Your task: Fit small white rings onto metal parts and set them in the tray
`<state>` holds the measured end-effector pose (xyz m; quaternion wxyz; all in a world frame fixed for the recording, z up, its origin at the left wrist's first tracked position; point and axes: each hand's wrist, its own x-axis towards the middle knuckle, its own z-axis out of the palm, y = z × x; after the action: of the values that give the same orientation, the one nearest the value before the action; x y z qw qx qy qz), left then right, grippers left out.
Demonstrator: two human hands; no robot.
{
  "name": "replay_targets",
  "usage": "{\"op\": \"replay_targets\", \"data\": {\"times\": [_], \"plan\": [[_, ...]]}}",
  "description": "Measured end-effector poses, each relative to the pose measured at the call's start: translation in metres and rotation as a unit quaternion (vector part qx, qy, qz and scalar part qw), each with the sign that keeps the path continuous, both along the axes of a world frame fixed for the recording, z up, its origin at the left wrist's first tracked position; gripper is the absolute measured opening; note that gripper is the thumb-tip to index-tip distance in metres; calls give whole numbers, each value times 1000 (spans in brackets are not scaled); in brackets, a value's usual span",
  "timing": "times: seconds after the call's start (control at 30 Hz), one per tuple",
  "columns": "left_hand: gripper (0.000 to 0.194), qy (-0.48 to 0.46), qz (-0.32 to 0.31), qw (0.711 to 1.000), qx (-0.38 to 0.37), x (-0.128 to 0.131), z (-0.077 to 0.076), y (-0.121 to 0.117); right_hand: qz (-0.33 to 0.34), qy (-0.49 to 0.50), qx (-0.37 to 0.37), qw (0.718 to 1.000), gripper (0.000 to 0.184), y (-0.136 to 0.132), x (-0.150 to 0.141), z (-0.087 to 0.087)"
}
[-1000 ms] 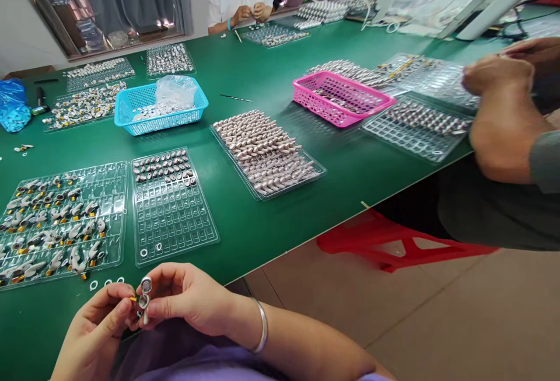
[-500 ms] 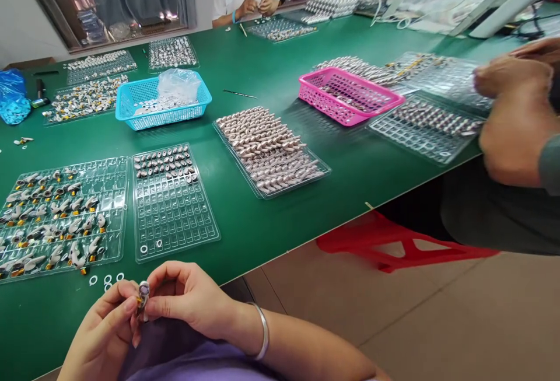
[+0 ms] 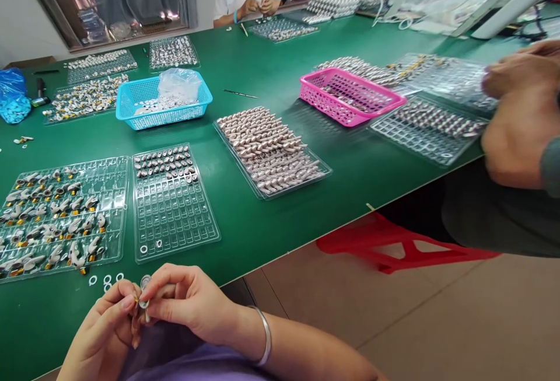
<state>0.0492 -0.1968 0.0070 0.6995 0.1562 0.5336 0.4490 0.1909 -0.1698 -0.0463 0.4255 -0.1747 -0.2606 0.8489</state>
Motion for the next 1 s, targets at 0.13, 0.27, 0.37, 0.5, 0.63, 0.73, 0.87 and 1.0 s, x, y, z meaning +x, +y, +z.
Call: {"op": "replay_targets", "data": {"times": [0.13, 0.27, 0.37, 0.5, 0.63, 0.73, 0.87, 1.0], "plan": [[32, 12, -4, 1000, -5, 1, 2, -1, -12, -64, 46, 997, 17, 0, 2, 1], [33, 23, 0, 1000, -5, 3, 3, -3, -31, -128, 88, 987, 17, -2, 4, 2], [33, 26, 8, 1000, -3, 4, 3, -3, -46, -156, 115, 980, 18, -3, 5, 2], [32, 41, 16, 999, 6, 6, 1, -4, -59, -164, 125, 977, 19, -5, 4, 2], [34, 64, 21, 998, 20, 9, 0, -6, -78, -154, 124, 977, 17, -7, 1, 3], [35, 94, 38, 994, 30, 12, -1, -8, -88, -144, 124, 978, 13, -8, 0, 6], [37, 149, 38, 986, 58, 14, -5, -11, -95, -145, 125, 977, 12, -8, -1, 8], [34, 206, 26, 974, 95, 11, -11, -11, -97, -142, 144, 975, 12, -9, -2, 7]]}}
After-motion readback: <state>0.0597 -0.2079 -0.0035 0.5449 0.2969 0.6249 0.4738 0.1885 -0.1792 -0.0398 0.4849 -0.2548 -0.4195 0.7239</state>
